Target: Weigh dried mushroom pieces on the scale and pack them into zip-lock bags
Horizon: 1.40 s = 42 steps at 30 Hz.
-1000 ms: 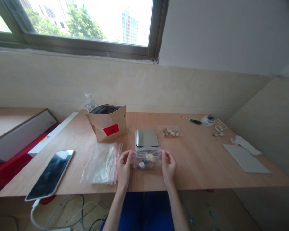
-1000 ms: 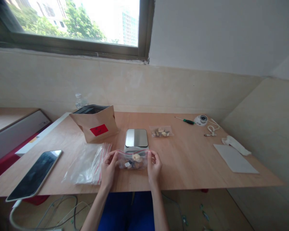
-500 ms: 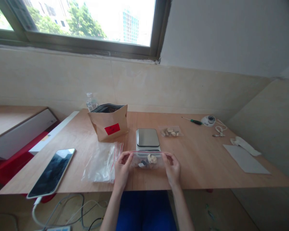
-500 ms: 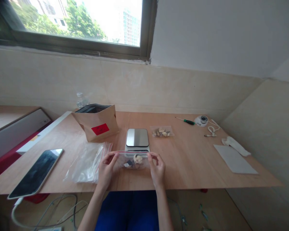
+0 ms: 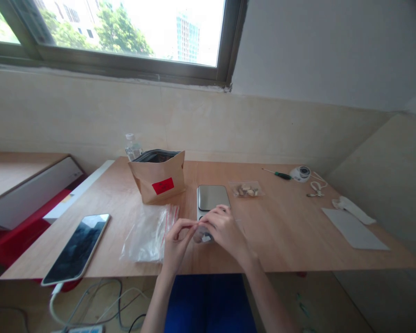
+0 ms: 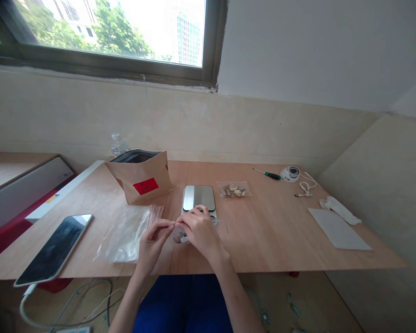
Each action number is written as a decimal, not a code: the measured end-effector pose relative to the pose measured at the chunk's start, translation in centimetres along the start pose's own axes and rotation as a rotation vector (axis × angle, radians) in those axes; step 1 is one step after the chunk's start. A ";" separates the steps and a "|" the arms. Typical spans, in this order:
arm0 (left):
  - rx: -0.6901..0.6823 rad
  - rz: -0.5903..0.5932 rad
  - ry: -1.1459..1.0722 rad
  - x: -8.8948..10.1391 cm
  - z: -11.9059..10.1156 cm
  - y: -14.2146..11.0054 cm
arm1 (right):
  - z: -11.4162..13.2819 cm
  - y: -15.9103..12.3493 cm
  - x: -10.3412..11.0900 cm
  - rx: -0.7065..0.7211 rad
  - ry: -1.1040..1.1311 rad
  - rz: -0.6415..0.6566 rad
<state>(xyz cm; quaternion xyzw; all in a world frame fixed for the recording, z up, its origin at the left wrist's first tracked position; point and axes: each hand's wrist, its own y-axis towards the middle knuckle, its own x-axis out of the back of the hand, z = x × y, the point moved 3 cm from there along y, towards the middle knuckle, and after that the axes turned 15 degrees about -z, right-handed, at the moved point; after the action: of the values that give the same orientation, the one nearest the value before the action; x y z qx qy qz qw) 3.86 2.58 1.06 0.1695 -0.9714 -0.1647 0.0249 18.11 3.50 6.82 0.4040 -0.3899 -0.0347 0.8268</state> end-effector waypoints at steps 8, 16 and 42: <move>-0.020 -0.052 0.038 0.1 0.0 0.0 | -0.5 -0.9 -1.1 0.156 -0.126 -0.066; -0.008 -0.001 0.072 0.8 0.1 0.4 | -1.7 -1.5 -0.6 0.067 -0.077 -0.046; 0.199 -0.057 -0.105 -0.6 -0.2 -0.3 | -3.8 -3.2 1.5 -0.073 -0.083 -0.159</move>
<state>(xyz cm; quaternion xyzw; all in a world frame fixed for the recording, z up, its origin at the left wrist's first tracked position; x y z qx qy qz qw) 4.58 2.41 1.18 0.1897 -0.9777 -0.0766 -0.0477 22.55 3.28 4.13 0.4014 -0.3889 -0.1309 0.8189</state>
